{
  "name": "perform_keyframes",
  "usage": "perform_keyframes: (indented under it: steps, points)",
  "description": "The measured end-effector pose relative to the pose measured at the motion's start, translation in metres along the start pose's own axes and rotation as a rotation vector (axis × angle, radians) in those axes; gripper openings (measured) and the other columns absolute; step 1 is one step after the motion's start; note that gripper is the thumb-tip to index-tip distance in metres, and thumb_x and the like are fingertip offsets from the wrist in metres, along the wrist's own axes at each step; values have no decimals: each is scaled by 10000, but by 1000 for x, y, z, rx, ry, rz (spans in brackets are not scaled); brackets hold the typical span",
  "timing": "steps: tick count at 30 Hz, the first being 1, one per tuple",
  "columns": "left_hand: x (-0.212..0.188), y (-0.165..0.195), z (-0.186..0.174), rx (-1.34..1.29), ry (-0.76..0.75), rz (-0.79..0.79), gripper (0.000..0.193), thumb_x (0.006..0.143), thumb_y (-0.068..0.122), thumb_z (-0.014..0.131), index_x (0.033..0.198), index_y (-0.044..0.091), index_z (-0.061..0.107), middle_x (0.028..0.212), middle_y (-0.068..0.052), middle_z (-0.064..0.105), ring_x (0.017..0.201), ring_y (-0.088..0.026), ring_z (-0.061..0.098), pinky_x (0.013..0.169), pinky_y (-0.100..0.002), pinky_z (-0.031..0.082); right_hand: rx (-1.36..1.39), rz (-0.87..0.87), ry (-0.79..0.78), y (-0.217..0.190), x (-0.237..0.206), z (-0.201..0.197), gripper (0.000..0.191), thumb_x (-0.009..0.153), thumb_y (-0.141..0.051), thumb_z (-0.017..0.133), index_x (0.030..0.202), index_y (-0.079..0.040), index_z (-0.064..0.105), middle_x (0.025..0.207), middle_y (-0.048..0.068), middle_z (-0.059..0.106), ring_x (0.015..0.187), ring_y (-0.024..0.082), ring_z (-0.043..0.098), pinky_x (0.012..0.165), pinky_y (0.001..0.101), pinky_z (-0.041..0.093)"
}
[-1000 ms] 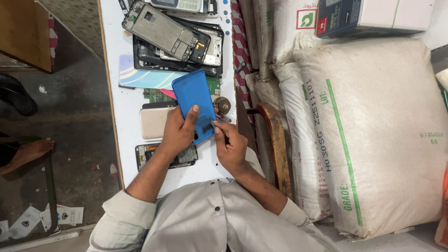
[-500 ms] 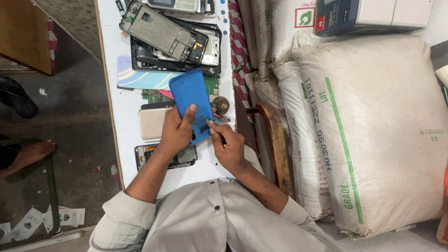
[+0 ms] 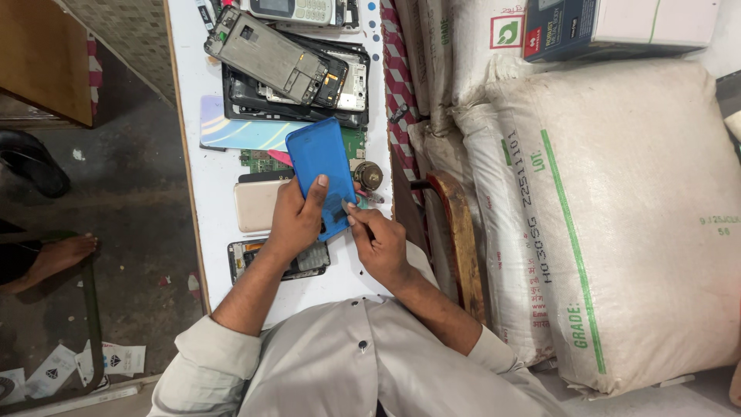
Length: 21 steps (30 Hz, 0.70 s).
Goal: The person uses a small metal tool to scrape residue from the back of a blue phone case. They repeatedly scrape the same area, flip the case to inspect it, and continue scraping until the clip ends.
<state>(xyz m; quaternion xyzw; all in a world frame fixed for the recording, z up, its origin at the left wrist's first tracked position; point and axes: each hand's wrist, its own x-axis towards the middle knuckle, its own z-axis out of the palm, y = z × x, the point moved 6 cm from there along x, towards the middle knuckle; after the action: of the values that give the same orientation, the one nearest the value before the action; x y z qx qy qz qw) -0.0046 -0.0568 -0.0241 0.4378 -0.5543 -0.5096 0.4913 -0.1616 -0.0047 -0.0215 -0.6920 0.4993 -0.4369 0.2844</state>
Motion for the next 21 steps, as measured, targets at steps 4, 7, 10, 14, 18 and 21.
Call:
perform_keyframes:
  steps: [4,7,10,14,18,21]
  points:
    - [-1,-13,-1,61,21,-211,433,1076,344,469,1033,-24,693,785,-112,746,597,-162,619,570,-318,514,15,-20,-32,0,-1,1,107,1010,-18,678,1108,22,688,862,104,751,581,72,606,495,239,454]
    - [-1,-12,-1,57,13,-202,427,1077,342,465,1040,-15,697,816,-105,763,640,-155,661,611,-305,538,18,-36,-50,-1,-1,1,75,1012,-25,681,1076,13,687,891,110,762,590,73,619,500,238,462]
    - [0,-2,2,-69,-20,-40,433,1119,350,446,1091,-13,681,941,-78,783,820,-118,737,745,-277,591,33,-66,-51,-2,-1,1,111,1024,-35,663,1121,18,672,916,113,755,650,76,651,544,232,500]
    - [0,-5,1,8,-8,-107,463,1102,361,442,1093,-1,730,886,-80,784,716,-125,687,669,-281,554,71,14,7,1,-3,-2,153,1038,-40,640,1180,16,658,814,74,723,628,65,606,552,232,465]
    - [0,-8,2,-18,-14,-168,473,1088,378,436,1111,13,736,892,-74,788,690,-119,673,623,-282,544,145,93,59,5,-4,-2,159,1070,-53,601,1219,-2,626,733,16,656,623,39,573,552,220,455]
    - [0,-5,3,-62,-39,-106,488,1115,388,426,1129,19,745,923,-69,789,758,-103,710,668,-267,571,103,53,57,3,-4,-2,151,1062,-38,611,1206,2,633,718,12,630,616,40,548,550,229,438]
